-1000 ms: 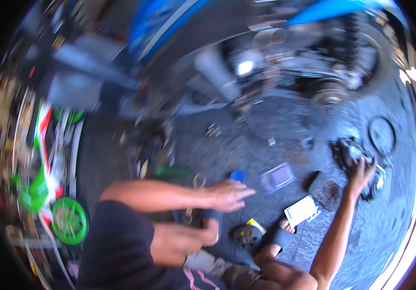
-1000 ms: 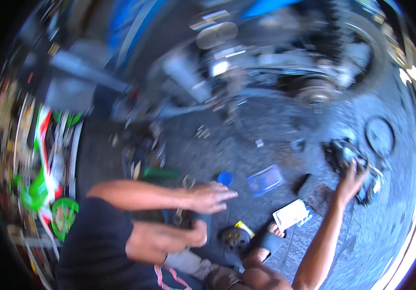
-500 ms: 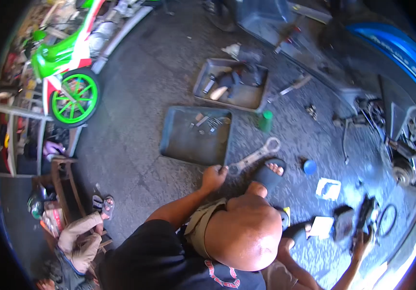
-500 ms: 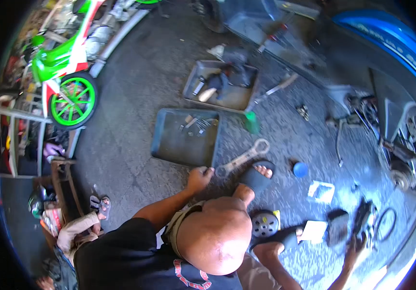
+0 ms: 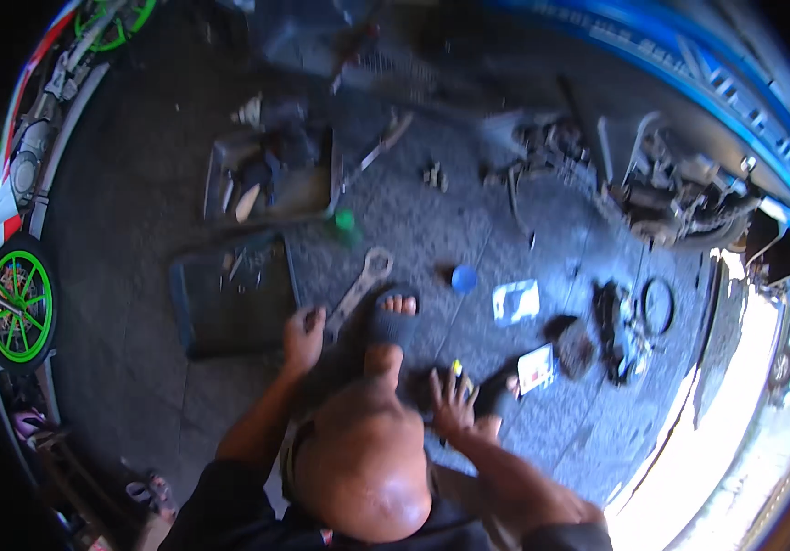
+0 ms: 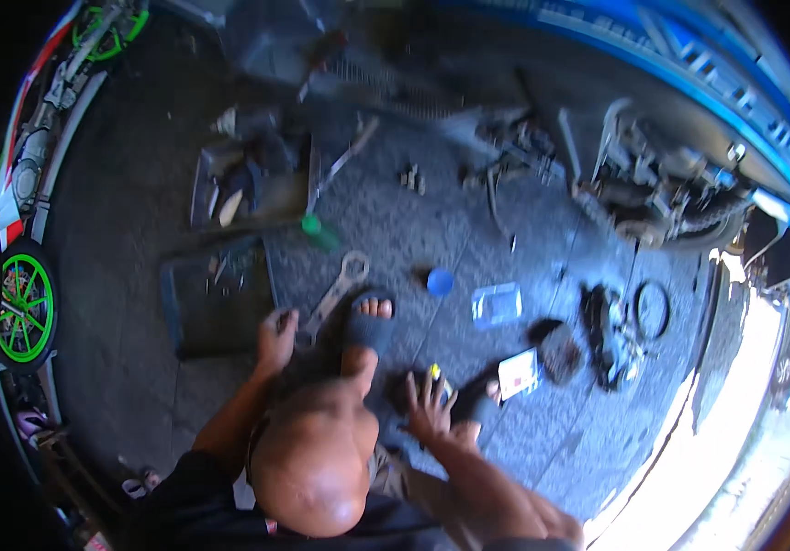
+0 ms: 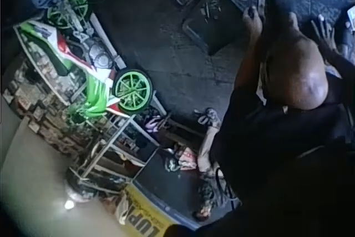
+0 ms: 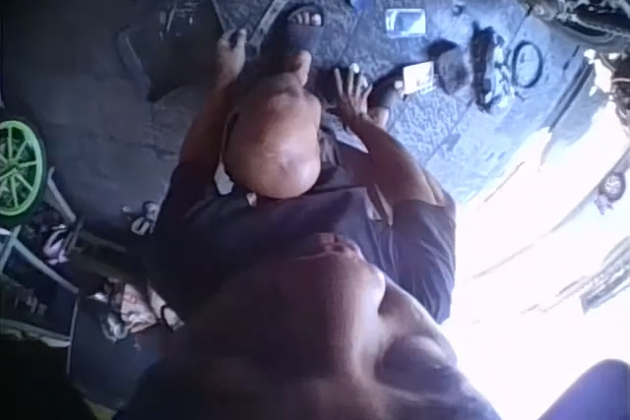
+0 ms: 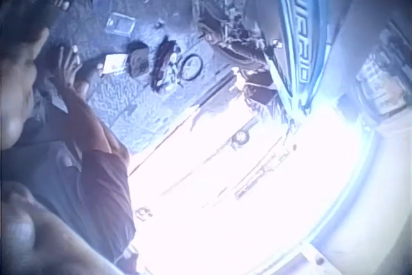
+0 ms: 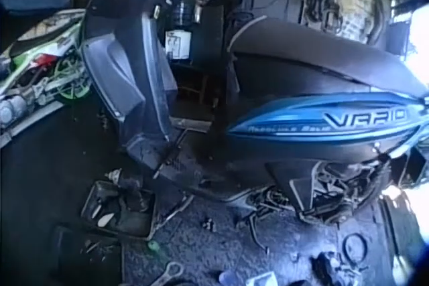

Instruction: Replacing and servicing the CVT belt and components of a motorcycle.

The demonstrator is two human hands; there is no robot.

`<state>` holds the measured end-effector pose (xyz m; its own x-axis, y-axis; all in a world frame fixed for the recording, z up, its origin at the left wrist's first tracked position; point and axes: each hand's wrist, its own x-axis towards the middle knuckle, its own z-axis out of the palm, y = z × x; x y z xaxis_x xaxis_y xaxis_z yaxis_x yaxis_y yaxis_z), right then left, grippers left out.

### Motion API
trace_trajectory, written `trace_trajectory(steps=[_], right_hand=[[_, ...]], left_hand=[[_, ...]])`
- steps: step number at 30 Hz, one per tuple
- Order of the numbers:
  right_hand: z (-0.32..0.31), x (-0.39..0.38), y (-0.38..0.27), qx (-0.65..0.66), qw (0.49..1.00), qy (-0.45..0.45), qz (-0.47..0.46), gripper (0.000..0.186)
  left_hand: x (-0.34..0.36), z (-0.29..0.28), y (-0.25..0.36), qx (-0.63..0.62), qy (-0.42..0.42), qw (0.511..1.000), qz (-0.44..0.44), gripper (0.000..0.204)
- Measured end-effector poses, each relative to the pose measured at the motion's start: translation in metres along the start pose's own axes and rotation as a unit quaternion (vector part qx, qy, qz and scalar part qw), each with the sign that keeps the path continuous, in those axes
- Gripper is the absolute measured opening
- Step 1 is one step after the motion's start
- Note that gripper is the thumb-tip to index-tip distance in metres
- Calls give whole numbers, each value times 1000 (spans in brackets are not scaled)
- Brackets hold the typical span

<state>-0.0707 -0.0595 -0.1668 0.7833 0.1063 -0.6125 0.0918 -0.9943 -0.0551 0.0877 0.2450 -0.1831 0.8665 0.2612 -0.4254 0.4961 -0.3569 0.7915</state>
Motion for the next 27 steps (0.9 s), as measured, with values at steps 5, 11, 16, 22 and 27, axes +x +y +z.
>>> trace_trajectory(steps=[5,11,16,22,27], right_hand=[[26,6,-18,50,997,55,1,108],[-54,18,2,339,934,71,92,137],[-146,25,33,802,582,117,-68,127],[-192,0,41,861,443,26,-249,114],[-179,-6,51,875,448,-4,-182,120]], left_hand=[[-3,2,-5,-64,-12,998,-9,22],[-7,64,62,24,-264,953,144,25],[-27,93,136,39,-575,812,-89,38],[2,106,198,54,-493,809,317,50],[-87,72,346,251,-247,579,735,73]])
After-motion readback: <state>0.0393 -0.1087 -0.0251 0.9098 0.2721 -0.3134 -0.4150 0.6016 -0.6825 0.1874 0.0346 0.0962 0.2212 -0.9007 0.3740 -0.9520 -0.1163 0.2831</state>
